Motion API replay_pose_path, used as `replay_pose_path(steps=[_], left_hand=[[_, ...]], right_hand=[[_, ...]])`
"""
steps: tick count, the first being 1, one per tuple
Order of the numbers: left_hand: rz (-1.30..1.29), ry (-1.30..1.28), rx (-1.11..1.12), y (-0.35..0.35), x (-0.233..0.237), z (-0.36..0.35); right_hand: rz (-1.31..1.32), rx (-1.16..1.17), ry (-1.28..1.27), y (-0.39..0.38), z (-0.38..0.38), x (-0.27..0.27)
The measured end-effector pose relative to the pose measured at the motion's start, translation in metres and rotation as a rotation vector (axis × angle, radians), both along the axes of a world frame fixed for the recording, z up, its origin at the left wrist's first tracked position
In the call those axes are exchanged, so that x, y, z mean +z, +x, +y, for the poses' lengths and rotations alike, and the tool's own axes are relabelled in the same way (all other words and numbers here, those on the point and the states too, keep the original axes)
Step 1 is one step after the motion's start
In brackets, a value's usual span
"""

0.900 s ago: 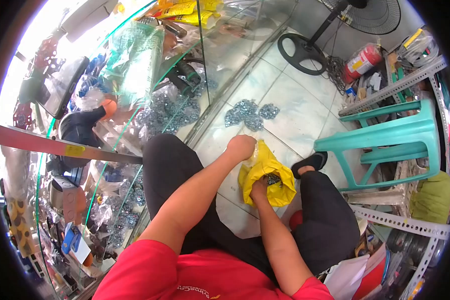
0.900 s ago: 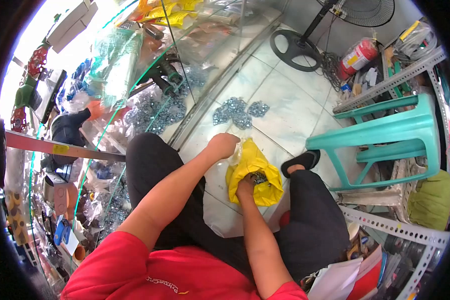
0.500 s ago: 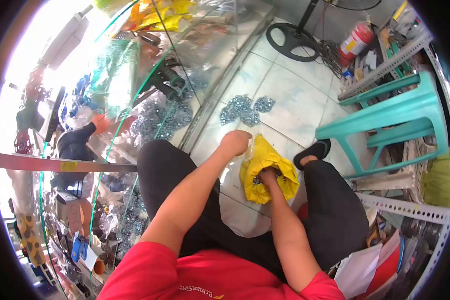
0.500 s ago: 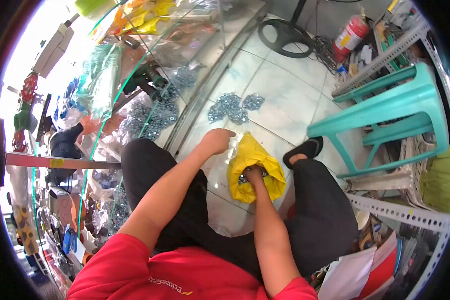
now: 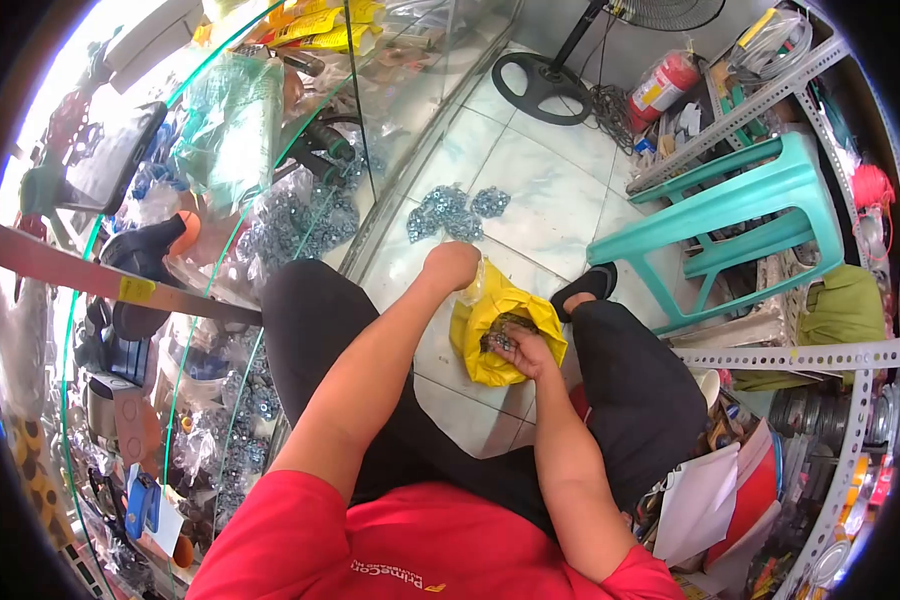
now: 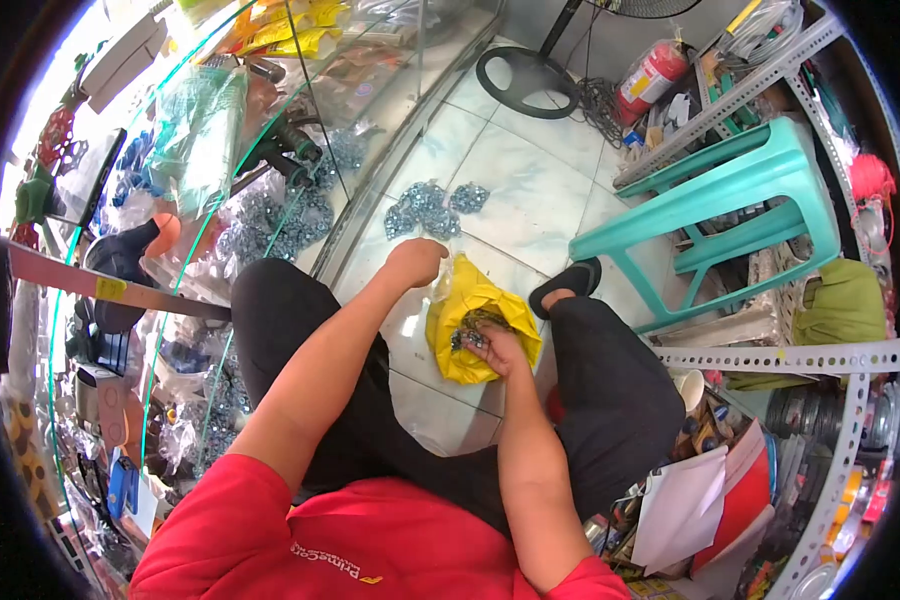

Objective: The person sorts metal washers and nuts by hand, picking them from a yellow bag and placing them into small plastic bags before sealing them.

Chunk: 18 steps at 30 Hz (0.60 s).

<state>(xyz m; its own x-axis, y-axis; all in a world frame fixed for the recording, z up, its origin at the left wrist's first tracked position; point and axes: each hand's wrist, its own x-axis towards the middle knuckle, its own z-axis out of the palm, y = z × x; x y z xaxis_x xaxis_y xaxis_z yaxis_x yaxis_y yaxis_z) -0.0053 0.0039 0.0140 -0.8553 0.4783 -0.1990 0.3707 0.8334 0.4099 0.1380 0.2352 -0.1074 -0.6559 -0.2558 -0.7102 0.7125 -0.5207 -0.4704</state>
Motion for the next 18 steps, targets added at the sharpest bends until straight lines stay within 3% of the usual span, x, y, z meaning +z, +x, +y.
replay_pose_path(steps=[4, 18], left_hand=[[-0.049, -0.061, -0.013, -0.002, 0.002, -0.002], [-0.127, -0.133, 0.031, 0.005, 0.019, -0.007]], right_hand=[[0.013, -0.011, 0.073, 0.0, -0.001, 0.013], [0.001, -0.019, -0.066, -0.002, 0.003, 0.023]])
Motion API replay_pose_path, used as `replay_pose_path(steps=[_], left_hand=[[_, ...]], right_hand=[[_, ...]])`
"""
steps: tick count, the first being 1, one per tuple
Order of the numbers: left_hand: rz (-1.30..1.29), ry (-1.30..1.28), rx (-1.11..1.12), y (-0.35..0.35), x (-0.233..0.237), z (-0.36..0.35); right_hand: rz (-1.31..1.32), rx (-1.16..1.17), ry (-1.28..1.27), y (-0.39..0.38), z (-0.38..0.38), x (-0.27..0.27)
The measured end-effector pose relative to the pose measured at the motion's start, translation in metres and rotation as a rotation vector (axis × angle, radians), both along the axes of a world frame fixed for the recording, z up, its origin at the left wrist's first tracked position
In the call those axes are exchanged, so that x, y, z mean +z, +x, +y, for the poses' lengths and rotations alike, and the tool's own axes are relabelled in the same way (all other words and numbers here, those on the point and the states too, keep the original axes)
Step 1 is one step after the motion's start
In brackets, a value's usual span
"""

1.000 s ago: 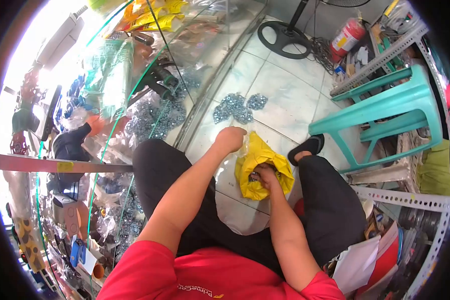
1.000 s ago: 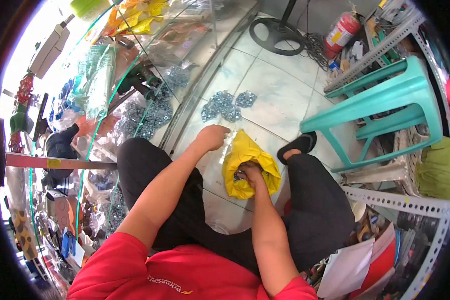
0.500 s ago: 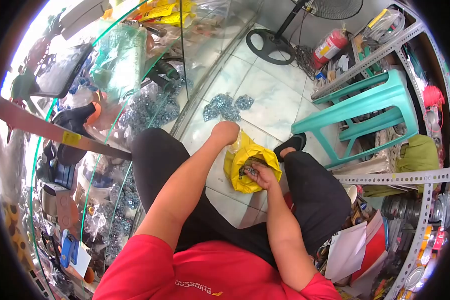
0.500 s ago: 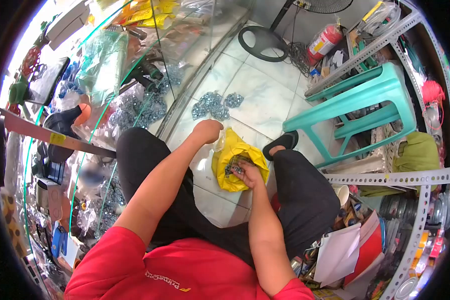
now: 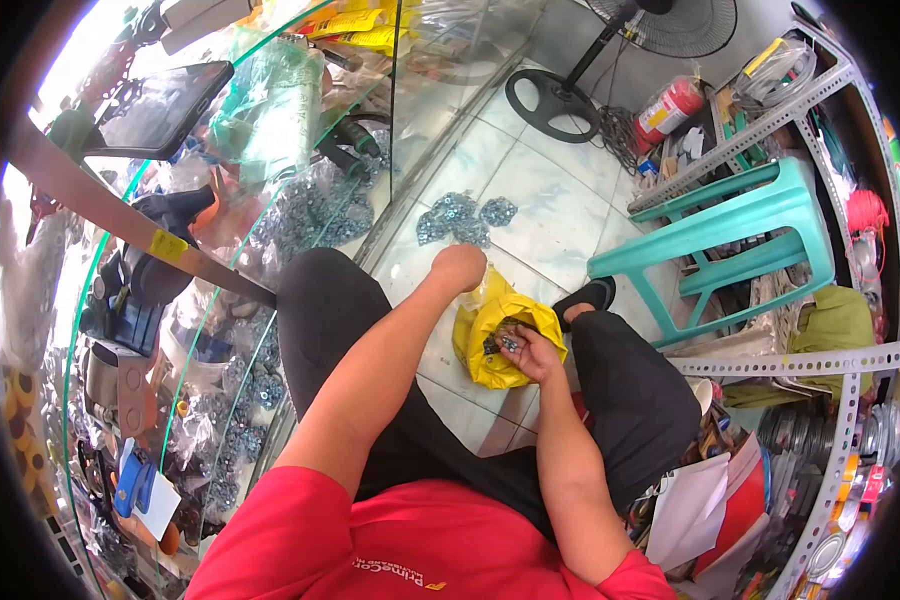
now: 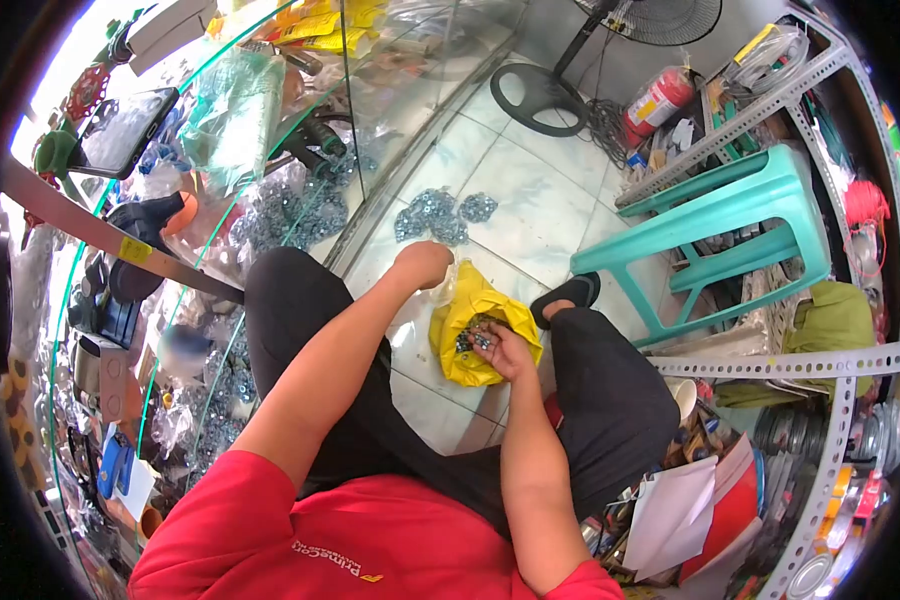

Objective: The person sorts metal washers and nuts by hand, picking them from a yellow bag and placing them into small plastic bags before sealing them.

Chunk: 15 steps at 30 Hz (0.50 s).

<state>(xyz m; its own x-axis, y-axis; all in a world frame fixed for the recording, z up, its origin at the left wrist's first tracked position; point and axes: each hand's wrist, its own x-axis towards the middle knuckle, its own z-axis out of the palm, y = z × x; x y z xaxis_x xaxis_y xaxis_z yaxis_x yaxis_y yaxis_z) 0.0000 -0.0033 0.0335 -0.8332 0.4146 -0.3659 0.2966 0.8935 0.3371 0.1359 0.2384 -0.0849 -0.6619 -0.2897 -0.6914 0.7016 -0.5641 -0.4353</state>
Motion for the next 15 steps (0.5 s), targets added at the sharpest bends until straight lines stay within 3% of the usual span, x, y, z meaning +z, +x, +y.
replay_pose_path(steps=[10, 15], left_hand=[[-0.033, -0.09, -0.083, -0.004, -0.002, 0.002], [-0.09, -0.039, -0.107, -0.007, -0.006, 0.004]], right_hand=[[0.071, 0.024, 0.065, -0.001, -0.004, 0.002], [0.135, 0.137, -0.064, -0.015, 0.0, 0.016]])
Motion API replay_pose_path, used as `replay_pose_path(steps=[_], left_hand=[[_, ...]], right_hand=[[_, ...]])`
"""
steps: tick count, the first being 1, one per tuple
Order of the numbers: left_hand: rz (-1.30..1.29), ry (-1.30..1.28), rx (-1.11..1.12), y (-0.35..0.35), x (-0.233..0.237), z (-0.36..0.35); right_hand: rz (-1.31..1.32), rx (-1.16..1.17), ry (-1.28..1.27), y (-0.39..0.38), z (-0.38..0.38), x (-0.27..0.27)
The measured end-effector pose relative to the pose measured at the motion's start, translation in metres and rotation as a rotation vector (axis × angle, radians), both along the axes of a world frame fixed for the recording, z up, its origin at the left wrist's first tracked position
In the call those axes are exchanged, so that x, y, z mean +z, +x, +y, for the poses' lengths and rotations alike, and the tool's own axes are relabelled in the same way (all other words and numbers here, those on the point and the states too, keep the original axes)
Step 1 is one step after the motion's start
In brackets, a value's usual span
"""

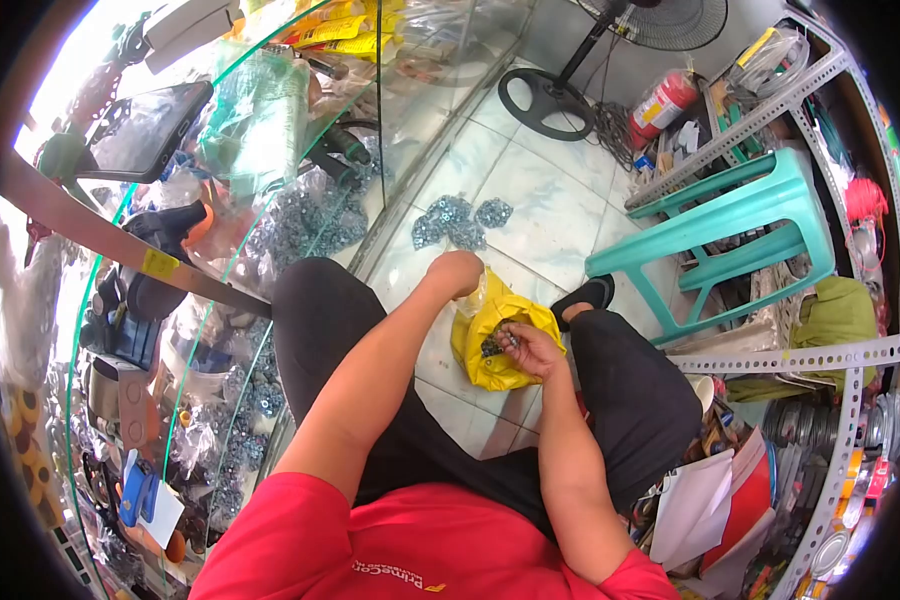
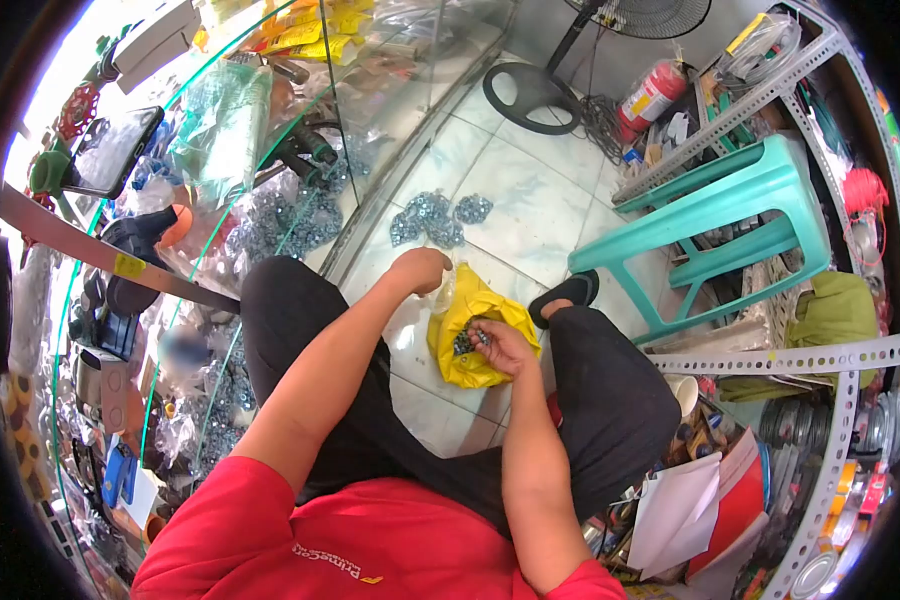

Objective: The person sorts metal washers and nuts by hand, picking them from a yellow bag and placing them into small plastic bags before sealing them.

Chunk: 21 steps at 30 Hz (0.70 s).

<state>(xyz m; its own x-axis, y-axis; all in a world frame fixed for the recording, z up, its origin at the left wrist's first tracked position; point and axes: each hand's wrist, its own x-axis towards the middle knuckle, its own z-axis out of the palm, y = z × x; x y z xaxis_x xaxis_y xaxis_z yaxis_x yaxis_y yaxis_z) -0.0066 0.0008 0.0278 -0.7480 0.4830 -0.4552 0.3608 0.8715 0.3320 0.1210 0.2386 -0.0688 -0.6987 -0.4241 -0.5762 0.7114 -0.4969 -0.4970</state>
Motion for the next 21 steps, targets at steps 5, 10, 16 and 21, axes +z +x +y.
replay_pose_path(steps=[5, 10, 16, 21], left_hand=[[-0.1, 0.149, 0.027, 0.006, 0.019, -0.001], [-0.143, 0.27, 0.035, 0.008, 0.016, -0.001], [-0.058, 0.146, -0.006, 0.003, -0.013, -0.005], [-0.008, 0.05, -0.007, 0.002, -0.039, -0.008]], right_hand=[[0.113, -0.081, 0.012, -0.034, -0.039, 0.075], [0.109, -0.177, 0.162, -0.05, -0.072, 0.083], [0.526, 0.669, 0.867, -0.052, -0.025, 0.072], [0.543, 0.991, 1.346, -0.02, -0.028, 0.024]])
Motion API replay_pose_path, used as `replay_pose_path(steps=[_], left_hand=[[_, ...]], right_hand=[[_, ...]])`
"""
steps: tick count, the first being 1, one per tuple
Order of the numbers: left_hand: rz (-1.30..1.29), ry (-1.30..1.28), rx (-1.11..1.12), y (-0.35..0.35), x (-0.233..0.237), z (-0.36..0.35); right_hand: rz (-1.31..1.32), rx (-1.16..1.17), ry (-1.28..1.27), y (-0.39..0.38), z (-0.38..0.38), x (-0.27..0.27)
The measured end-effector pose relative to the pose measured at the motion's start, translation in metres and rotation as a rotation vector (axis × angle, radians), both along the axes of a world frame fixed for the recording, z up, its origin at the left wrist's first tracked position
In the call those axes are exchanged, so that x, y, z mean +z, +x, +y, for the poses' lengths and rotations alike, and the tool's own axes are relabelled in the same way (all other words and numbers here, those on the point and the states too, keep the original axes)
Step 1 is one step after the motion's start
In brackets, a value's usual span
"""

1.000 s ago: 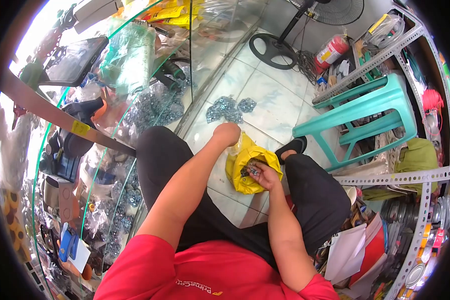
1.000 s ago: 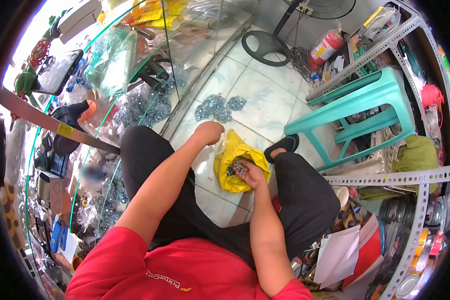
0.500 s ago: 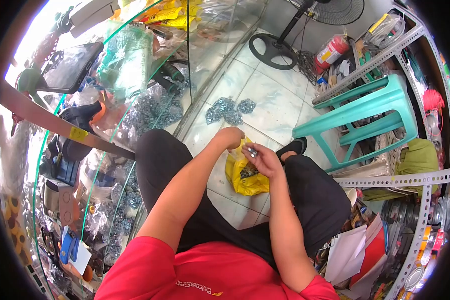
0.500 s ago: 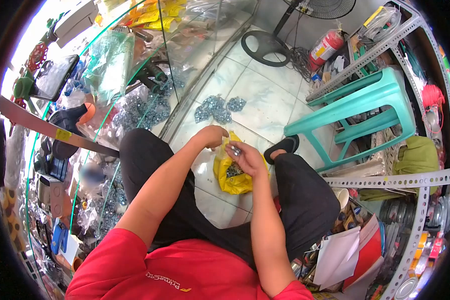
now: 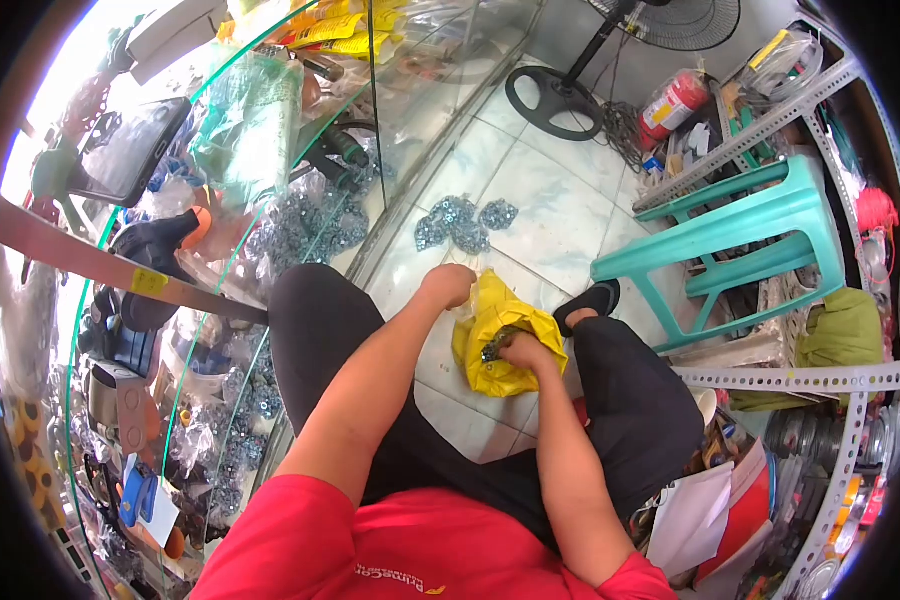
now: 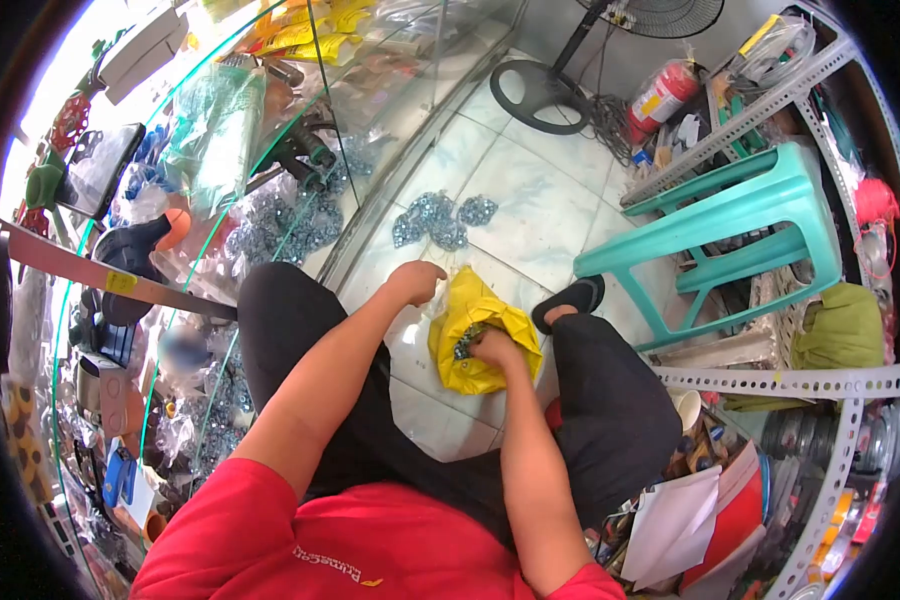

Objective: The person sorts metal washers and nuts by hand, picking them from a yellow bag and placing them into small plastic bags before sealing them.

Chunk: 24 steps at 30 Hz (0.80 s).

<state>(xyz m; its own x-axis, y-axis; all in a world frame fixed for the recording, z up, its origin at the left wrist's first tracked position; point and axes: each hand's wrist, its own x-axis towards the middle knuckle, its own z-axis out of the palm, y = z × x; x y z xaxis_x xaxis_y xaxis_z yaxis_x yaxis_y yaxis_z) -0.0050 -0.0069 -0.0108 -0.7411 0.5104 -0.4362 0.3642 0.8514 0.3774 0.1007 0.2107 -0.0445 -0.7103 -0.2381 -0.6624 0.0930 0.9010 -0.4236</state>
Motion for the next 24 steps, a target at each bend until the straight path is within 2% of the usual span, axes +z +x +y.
replay_pose_path(steps=[3, 6, 7, 9, 10, 11, 12, 14, 17, 20, 23, 24], left_hand=[[-0.01, 0.029, 0.054, 0.001, -0.019, -0.003], [-0.014, 0.081, 0.14, 0.007, -0.035, -0.01], [-0.039, 0.061, 0.16, 0.009, -0.032, -0.011], [-0.068, 0.019, 0.202, 0.011, -0.034, -0.015], [-0.083, -0.008, 0.183, 0.008, -0.038, -0.018], [-0.101, -0.036, 0.162, 0.006, -0.043, -0.021], [-0.121, -0.066, 0.135, 0.006, -0.048, -0.024], [-0.096, -0.04, 0.225, 0.011, -0.057, -0.029], [-0.123, -0.043, 0.218, 0.003, -0.05, -0.025], [-0.121, -0.042, 0.186, 0.007, -0.049, -0.026], [-0.078, -0.076, 0.221, 0.007, -0.022, -0.012], [-0.065, -0.067, 0.249, 0.008, -0.006, -0.006]], right_hand=[[0.266, -0.222, 0.004, 0.024, -0.026, -0.053], [0.393, 0.396, 0.535, 0.033, -0.044, -0.111], [0.316, 0.061, 0.405, 0.039, -0.045, -0.142], [0.347, -0.047, 0.375, 0.044, -0.05, -0.166], [0.361, -0.102, 0.364, 0.039, -0.057, -0.149], [0.271, -0.063, 0.394, 0.038, -0.062, -0.13], [0.285, -0.004, 0.417, 0.035, -0.062, -0.133], [0.309, 0.098, 0.463, 0.034, -0.058, -0.137], [0.371, 0.081, 0.53, 0.036, -0.057, -0.157], [0.466, 0.165, 0.526, 0.031, -0.056, -0.137], [0.501, -0.002, 0.328, 0.024, -0.047, -0.144], [0.437, -0.062, 0.271, 0.02, -0.043, -0.131]])
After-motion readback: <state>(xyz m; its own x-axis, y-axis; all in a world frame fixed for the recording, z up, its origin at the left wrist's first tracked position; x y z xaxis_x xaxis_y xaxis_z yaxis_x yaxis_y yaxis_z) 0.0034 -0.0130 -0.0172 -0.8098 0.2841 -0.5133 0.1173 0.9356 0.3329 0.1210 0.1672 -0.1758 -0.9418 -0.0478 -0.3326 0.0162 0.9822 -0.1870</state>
